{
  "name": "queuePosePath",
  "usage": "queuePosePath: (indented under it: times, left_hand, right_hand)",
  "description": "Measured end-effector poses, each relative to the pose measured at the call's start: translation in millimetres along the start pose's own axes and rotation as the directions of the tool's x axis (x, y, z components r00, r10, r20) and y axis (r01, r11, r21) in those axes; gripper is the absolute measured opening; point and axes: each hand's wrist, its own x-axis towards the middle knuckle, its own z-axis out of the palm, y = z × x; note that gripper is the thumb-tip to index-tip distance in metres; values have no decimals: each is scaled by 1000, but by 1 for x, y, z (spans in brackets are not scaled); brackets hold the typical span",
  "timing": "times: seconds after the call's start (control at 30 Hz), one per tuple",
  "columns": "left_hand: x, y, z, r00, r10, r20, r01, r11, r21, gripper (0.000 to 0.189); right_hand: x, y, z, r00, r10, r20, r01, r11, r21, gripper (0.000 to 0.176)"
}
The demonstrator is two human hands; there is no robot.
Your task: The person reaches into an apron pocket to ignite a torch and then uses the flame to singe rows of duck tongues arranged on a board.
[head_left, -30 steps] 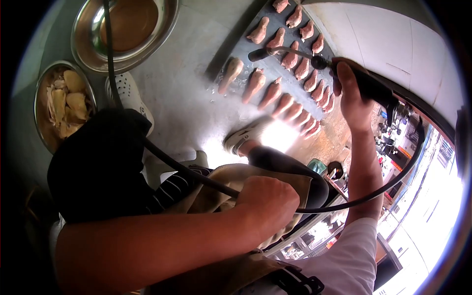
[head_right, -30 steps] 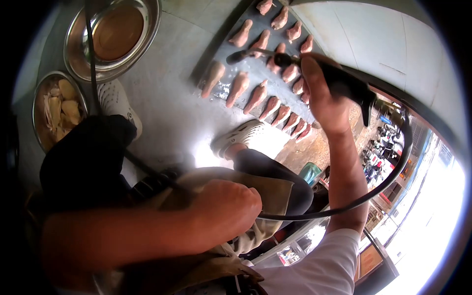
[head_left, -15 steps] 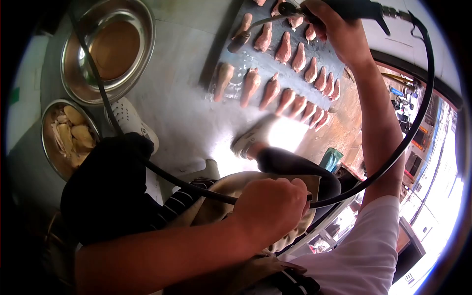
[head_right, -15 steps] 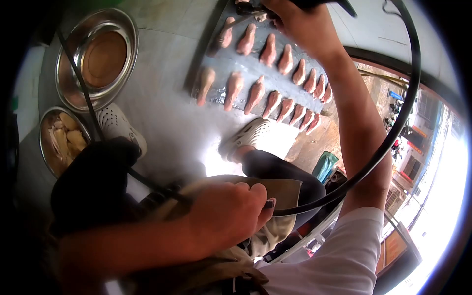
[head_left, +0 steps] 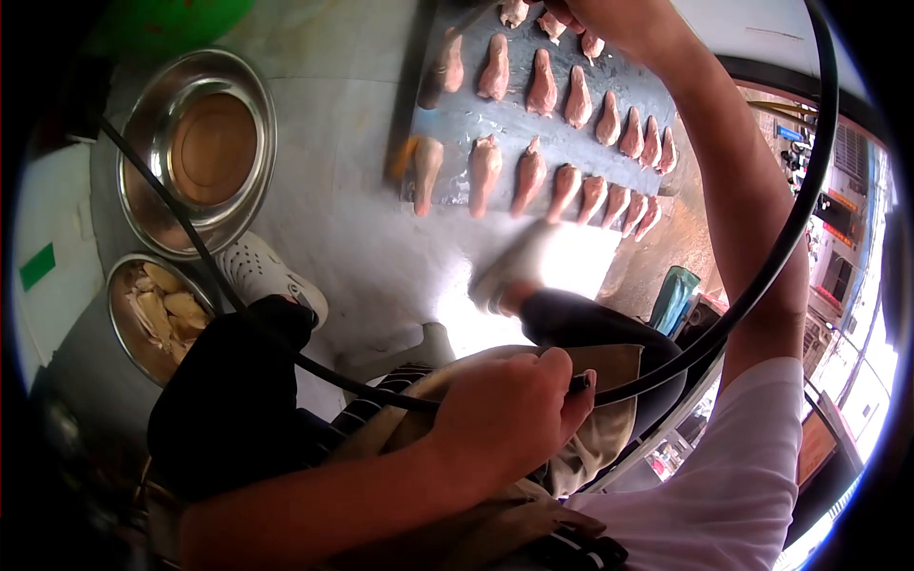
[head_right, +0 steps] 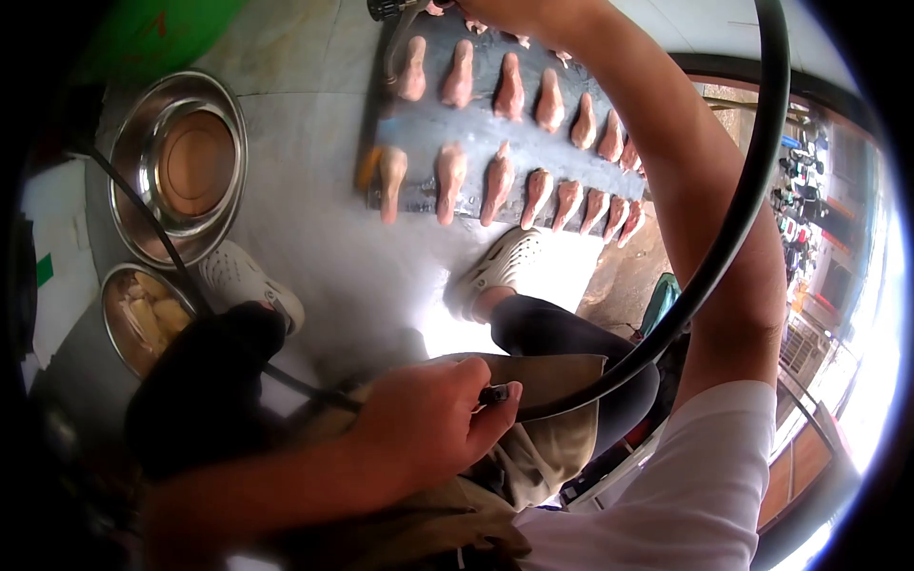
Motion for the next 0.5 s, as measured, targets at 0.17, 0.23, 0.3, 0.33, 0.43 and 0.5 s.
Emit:
queuePosePath:
  times: [0.17, 0.23, 0.3, 0.33, 0.43, 0.5]
  left_hand:
    - [4, -1, 0, 1000, -26, -1, 26, 999, -31, 39]
    - [6, -1, 0, 999, -34, -3, 34, 999, -38, 39]
    - [7, 0, -2, 999, -52, 10, 53, 998, -41, 39]
    - [8, -1, -2, 998, -55, 14, 56, 997, -50, 39]
    - [9, -2, 0, 998, -61, 22, 62, 996, -67, 39]
    - [9, -2, 1, 998, -62, 15, 63, 996, -70, 39]
  right_hand:
    - [-3, 11, 1, 994, -84, -75, 88, 995, 53, 27]
    - [-9, 18, -5, 992, -116, -40, 119, 989, 91, 25]
    - [-7, 19, -17, 992, -96, 76, 87, 990, 115, 23]
    - [-5, 19, -22, 985, -72, 154, 54, 991, 120, 22]
    - [-6, 26, -22, 986, -130, 103, 117, 985, 124, 20]
    - [-12, 16, -17, 1000, 2, 31, -5, 996, 88, 20]
